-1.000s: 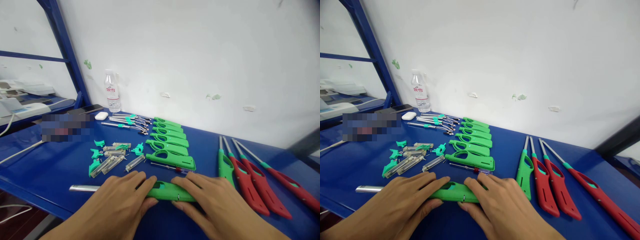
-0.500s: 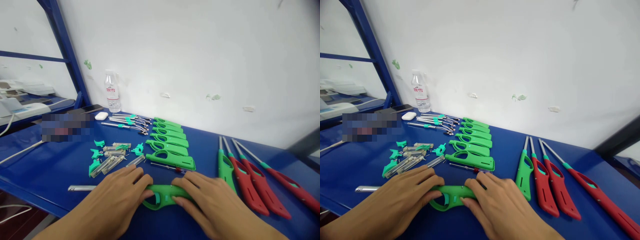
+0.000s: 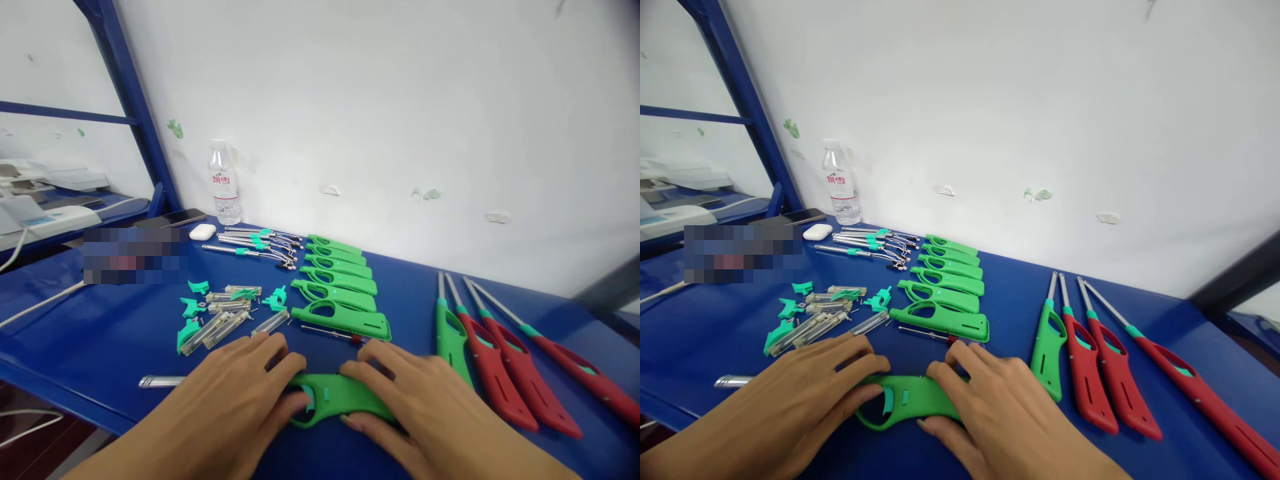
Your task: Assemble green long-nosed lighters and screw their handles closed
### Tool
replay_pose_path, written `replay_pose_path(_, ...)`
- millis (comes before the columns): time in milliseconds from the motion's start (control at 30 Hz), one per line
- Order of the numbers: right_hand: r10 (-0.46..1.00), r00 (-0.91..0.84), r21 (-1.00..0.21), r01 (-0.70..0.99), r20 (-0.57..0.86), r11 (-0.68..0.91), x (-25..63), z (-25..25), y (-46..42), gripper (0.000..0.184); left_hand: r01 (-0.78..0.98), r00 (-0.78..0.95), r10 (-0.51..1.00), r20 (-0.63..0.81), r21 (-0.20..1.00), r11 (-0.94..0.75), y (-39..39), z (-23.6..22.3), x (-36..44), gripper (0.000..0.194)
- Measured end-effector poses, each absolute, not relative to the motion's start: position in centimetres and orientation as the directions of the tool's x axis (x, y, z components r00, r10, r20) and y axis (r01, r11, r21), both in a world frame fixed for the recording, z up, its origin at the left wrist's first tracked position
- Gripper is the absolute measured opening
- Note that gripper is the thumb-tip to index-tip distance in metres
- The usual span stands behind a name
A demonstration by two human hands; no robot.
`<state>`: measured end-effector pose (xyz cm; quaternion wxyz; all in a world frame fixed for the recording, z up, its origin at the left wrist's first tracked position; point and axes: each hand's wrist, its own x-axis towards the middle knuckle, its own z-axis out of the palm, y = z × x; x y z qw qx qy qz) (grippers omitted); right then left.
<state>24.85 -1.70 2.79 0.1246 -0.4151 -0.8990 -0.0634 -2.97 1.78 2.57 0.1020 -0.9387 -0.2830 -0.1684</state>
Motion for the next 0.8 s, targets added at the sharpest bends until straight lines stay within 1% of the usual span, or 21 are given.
replay_pose_path(33, 0.723, -0.63, 0.012, 0.756, 0.285, 0.654, 24.8, 2.9, -1.7, 0.027, 0.567, 0.77, 0.48, 0.421, -0.104, -0.817, 1.6, 2.7, -2.8, 0.041)
replay_pose_path(67, 0.714, -0.634, 0.016, 0.751, 0.298, 0.66, 24.7, 3.0, -1.6, 0.03, 0.575, 0.75, 0.473, 0.462, -0.104, -0.811, 1.3, 2.8, -2.7, 0.046)
replay_pose_path(100, 0.703, -0.638, 0.023, 0.745, 0.314, 0.666, 24.6, 3.1, -1.6, 0.037, 0.586, 0.733, 0.473, 0.49, -0.1, -0.804, 1.2, 2.9, -2.6, 0.05)
replay_pose_path(133, 0.694, -0.643, 0.031, 0.74, 0.325, 0.672, 24.5, 3.1, -1.5, 0.044, 0.59, 0.727, 0.48, 0.491, -0.09, -0.802, 1.0, 3.0, -2.6, 0.05)
replay_pose_path(167, 0.685, -0.65, 0.039, 0.734, 0.33, 0.678, 24.5, 3.1, -1.5, 0.049, 0.586, 0.735, 0.489, 0.47, -0.078, -0.806, 0.9, 3.1, -2.5, 0.041)
replay_pose_path(233, 0.674, -0.661, 0.04, 0.723, 0.329, 0.69, 24.4, 3.0, -1.4, 0.05, 0.576, 0.766, 0.519, 0.379, -0.047, -0.816, 1.0, 3.0, -2.6, 0.02)
replay_pose_path(267, 0.673, -0.663, 0.033, 0.72, 0.329, 0.693, 24.4, 2.9, -1.4, 0.049, 0.574, 0.778, 0.53, 0.338, -0.038, -0.818, 1.1, 2.8, -2.7, 0.016)
replay_pose_path(300, 0.674, -0.662, 0.022, 0.719, 0.328, 0.695, 24.5, 2.8, -1.4, 0.049, 0.573, 0.785, 0.536, 0.311, -0.035, -0.819, 1.2, 2.6, -2.9, 0.017)
replay_pose_path(400, 0.698, -0.637, -0.007, 0.737, 0.328, 0.676, 24.6, 2.7, -1.2, 0.048, 0.574, 0.781, 0.539, 0.315, -0.023, -0.818, 1.8, 1.9, -3.3, 0.04)
replay_pose_path(433, 0.706, -0.625, -0.007, 0.747, 0.333, 0.664, 24.7, 2.7, -1.2, 0.047, 0.571, 0.78, 0.537, 0.322, -0.017, -0.821, 1.9, 1.7, -3.4, 0.044)
replay_pose_path(500, 0.722, -0.6, 0.014, 0.772, 0.346, 0.635, 24.9, 2.8, -1.1, 0.045, 0.572, 0.778, 0.536, 0.327, -0.015, -0.82, 2.3, 1.4, -3.4, 0.041)
replay_pose_path(600, 0.723, -0.573, 0.102, 0.805, 0.387, 0.584, 25.4, 3.0, -0.7, 0.044, 0.594, 0.763, 0.538, 0.358, -0.059, -0.802, 2.6, 1.4, -3.2, 0.033)
replay_pose_path(700, 0.728, -0.536, 0.149, 0.836, 0.427, 0.528, 25.8, 2.9, -0.4, 0.043, 0.612, 0.749, 0.553, 0.364, -0.062, -0.789, 2.7, 1.4, -3.0, 0.04)
replay_pose_path(800, 0.75, -0.507, 0.122, 0.853, 0.425, 0.507, 26.1, 2.7, -0.3, 0.041, 0.61, 0.753, 0.568, 0.333, -0.03, -0.792, 2.8, 1.4, -2.9, 0.047)
